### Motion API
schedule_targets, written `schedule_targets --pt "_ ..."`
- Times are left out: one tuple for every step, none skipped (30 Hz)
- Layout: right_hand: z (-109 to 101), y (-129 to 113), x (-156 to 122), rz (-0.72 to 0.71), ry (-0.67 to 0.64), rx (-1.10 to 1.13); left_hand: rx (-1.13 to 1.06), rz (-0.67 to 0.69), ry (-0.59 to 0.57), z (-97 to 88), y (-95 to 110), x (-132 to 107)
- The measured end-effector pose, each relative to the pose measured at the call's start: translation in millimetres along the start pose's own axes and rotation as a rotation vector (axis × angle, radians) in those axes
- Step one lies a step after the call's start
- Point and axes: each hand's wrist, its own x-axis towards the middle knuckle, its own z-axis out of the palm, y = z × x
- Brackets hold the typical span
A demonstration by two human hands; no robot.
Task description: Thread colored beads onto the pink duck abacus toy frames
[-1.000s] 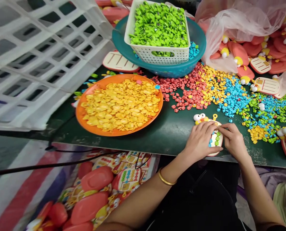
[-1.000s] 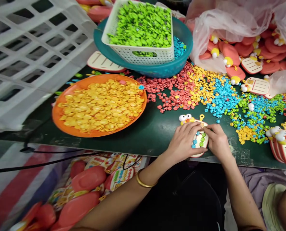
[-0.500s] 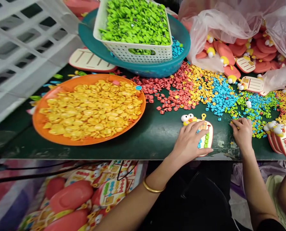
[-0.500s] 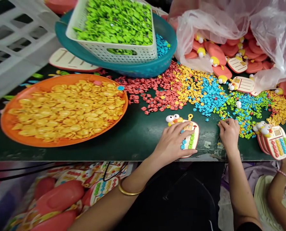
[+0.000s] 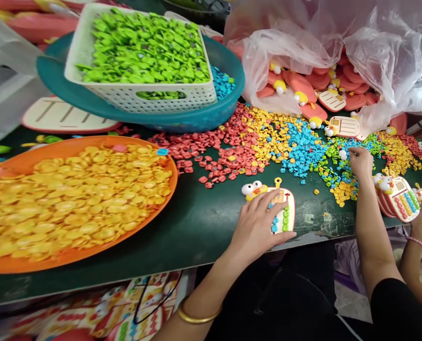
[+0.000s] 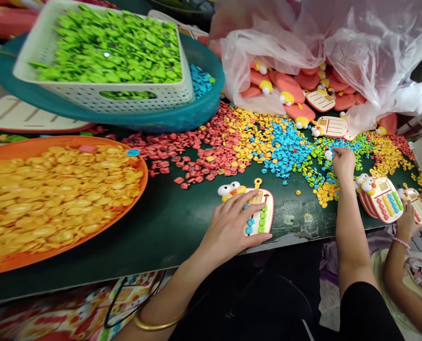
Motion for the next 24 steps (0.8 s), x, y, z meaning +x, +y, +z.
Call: schedule_targets --pt "1 -2 6 0.014 -0.016 0.004 0.004 0.001 -0.002 -0.3 0 0" --pt "1 -4 10 0.028 -0.023 0.011 0.006 0.002 -0.004 -0.6 -1 0" --pt "1 -6 14 0.038 -0.025 0.024 0.007 0.003 -0.004 -0.9 -1 -1" --pt "1 -9 16 0.044 -0.028 0.042 0.007 0.006 -0.005 -1.1 -1 -1" --pt "1 -11 19 0.044 -0.035 0.063 0.007 0.009 -0.006 -1.4 -2 -1" --pt "1 -13 21 0.039 -0.042 0.086 0.008 0.012 -0.007 -1.6 -2 -2" --pt "1 -14 23 0.030 -0.049 0.107 0.009 0.013 -0.009 -1.7 -3 -2" --pt "1 -16 25 0.023 -0.053 0.124 0.012 0.013 -0.011 -1.7 -3 -2" --pt "1 -16 28 0.019 -0.056 0.132 0.015 0.011 -0.010 -1.6 -4 -2" --pt "0 -17 30 0.019 -0.059 0.135 0.018 0.009 -0.008 -1.4 -4 -3" --pt "-1 -16 33 0.025 -0.069 0.134 0.021 0.008 -0.005 -1.1 -5 -3" --pt "-3 -16 35 0.041 -0.088 0.130 0.023 0.009 -0.002 -0.7 -6 -4" --pt "-4 -15 37 0.064 -0.115 0.126 0.023 0.013 0.002 -0.3 -6 -4" --pt "-5 -14 38 0.085 -0.149 0.126 0.022 0.018 0.005 0.2 -7 -5" --pt "-6 -13 39 0.099 -0.190 0.135 0.019 0.020 0.009 0.6 -7 -5" --pt "-6 -13 39 0.103 -0.236 0.155 0.016 0.021 0.013 0.9 -7 -6" --pt "-7 -14 39 0.096 -0.283 0.188 0.013 0.018 0.016 0.9 -7 -6" --pt "-7 -15 38 0.080 -0.331 0.231 0.008 0.014 0.018 0.7 -6 -6" --pt "-7 -18 37 0.058 -0.374 0.277 0.001 0.011 0.017 0.1 -6 -7" --pt "-7 -20 36 0.037 -0.410 0.316 -0.006 0.007 0.013 -0.7 -4 -7" --pt "-7 -24 35 0.016 -0.440 0.343 -0.013 0.004 0.006 -1.8 -3 -7" --pt "-6 -28 33 -0.007 -0.468 0.355 -0.020 -0.001 -0.004 -2.9 -1 -7" --pt "-5 -33 32 -0.035 -0.494 0.354 -0.027 -0.007 -0.014 -4.0 0 -8" --pt "-4 -39 30 -0.068 -0.525 0.345 -0.034 -0.014 -0.026 -4.8 1 -8"
